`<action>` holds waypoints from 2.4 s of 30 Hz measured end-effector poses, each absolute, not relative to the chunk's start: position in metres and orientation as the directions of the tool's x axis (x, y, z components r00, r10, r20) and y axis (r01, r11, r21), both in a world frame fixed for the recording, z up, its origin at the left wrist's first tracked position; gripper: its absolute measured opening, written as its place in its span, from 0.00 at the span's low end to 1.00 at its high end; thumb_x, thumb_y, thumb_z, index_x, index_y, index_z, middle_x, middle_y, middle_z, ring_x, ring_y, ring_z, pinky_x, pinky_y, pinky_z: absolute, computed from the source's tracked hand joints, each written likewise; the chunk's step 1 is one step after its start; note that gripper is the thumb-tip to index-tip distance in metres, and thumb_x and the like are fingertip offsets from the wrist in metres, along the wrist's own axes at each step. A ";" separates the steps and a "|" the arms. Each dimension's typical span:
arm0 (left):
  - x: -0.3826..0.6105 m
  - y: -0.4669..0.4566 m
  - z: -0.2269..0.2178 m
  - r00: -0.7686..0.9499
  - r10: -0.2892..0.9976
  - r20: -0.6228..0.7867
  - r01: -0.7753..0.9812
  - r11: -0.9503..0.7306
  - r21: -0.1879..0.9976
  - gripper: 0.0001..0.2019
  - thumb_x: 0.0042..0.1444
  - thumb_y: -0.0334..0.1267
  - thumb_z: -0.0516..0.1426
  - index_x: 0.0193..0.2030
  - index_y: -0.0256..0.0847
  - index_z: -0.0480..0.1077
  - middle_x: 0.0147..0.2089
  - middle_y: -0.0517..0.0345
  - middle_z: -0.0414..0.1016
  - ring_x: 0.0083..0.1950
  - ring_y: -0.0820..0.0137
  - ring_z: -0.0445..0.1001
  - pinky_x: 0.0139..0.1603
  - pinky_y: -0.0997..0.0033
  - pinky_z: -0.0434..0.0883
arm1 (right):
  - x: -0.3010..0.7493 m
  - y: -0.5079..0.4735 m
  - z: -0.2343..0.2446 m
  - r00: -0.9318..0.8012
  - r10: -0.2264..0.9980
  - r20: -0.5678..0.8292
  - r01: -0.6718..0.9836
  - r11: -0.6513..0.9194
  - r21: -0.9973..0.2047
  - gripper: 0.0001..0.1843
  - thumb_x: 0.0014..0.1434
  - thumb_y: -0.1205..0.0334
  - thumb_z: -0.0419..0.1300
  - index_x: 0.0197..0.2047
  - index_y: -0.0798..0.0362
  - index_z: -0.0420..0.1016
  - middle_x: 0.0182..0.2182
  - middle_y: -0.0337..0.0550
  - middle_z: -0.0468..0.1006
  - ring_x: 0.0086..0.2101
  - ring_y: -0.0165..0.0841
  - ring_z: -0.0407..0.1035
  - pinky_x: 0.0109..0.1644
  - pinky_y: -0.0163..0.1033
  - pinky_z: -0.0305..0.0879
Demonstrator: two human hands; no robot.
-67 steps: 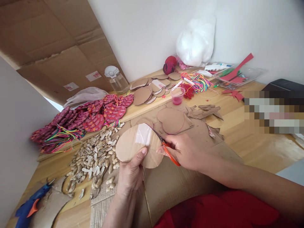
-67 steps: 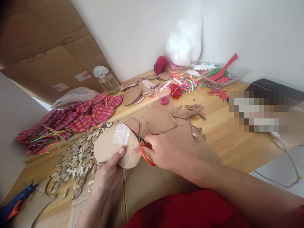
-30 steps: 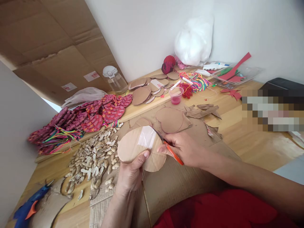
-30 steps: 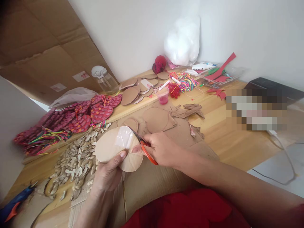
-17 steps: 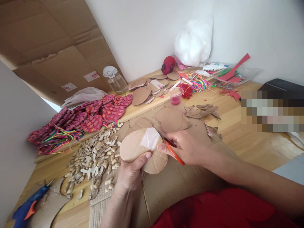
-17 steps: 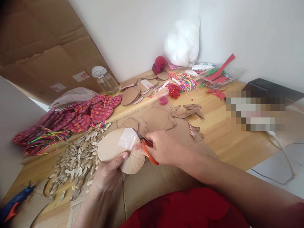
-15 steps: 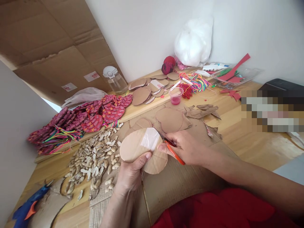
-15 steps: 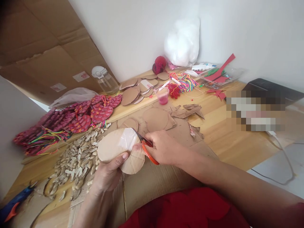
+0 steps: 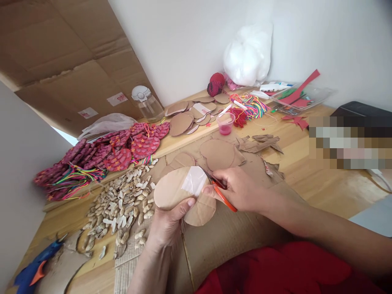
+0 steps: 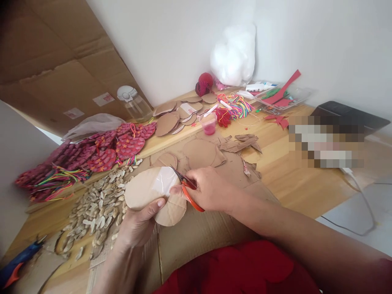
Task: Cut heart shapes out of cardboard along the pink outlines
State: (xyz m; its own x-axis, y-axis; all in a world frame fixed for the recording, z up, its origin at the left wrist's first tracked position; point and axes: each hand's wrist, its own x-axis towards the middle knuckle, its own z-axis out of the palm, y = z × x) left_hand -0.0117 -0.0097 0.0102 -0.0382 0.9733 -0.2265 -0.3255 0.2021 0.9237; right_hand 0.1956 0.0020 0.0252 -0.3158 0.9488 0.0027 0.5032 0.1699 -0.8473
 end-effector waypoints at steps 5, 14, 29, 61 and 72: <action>-0.013 -0.010 0.007 -0.027 0.971 -0.236 -0.321 0.215 0.922 0.41 0.34 0.34 0.75 0.59 0.36 0.73 0.51 0.44 0.82 0.55 0.50 0.78 0.54 0.57 0.75 | 0.196 0.002 0.026 -0.329 0.944 0.019 0.483 0.186 -0.856 0.26 0.63 0.41 0.59 0.26 0.55 0.68 0.20 0.33 0.61 0.24 0.26 0.52 0.26 0.35 0.45; -0.017 -0.007 -0.002 -0.020 0.981 -0.195 -0.332 0.178 0.926 0.39 0.37 0.33 0.74 0.60 0.40 0.72 0.54 0.47 0.81 0.57 0.52 0.77 0.57 0.55 0.73 | 0.194 0.001 0.027 -0.259 0.965 0.038 0.459 0.158 -0.874 0.27 0.60 0.42 0.62 0.22 0.54 0.63 0.18 0.32 0.61 0.23 0.26 0.52 0.25 0.34 0.45; -0.013 -0.007 0.001 -0.059 0.974 -0.220 -0.349 0.187 0.918 0.40 0.34 0.35 0.75 0.59 0.39 0.74 0.52 0.46 0.82 0.55 0.51 0.78 0.55 0.57 0.75 | 0.196 0.000 0.023 -0.338 0.941 0.022 0.361 0.151 -0.920 0.24 0.60 0.43 0.63 0.25 0.53 0.63 0.22 0.32 0.57 0.26 0.27 0.52 0.26 0.34 0.46; -0.014 -0.008 -0.003 -0.043 0.973 -0.228 -0.374 0.196 0.907 0.42 0.35 0.34 0.75 0.62 0.39 0.72 0.51 0.44 0.82 0.54 0.51 0.79 0.52 0.58 0.77 | 0.197 0.001 0.027 -0.375 0.926 -0.049 0.315 0.078 -0.946 0.27 0.62 0.40 0.59 0.24 0.53 0.60 0.22 0.33 0.55 0.25 0.27 0.49 0.25 0.33 0.45; -0.015 -0.007 -0.004 -0.028 0.976 -0.216 -0.381 0.189 0.905 0.42 0.36 0.32 0.74 0.63 0.39 0.70 0.51 0.44 0.82 0.53 0.51 0.79 0.52 0.56 0.78 | 0.197 0.002 0.028 -0.316 0.949 -0.023 0.440 0.125 -0.889 0.29 0.61 0.41 0.61 0.21 0.53 0.58 0.19 0.31 0.56 0.23 0.25 0.49 0.24 0.33 0.44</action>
State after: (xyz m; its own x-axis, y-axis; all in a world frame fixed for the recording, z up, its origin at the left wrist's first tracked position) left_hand -0.0151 -0.0071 -0.0039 -0.0277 0.9761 -0.2155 -0.3810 0.1890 0.9050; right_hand 0.1969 0.0020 0.0280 -0.3159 0.9485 -0.0226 0.4397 0.1252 -0.8894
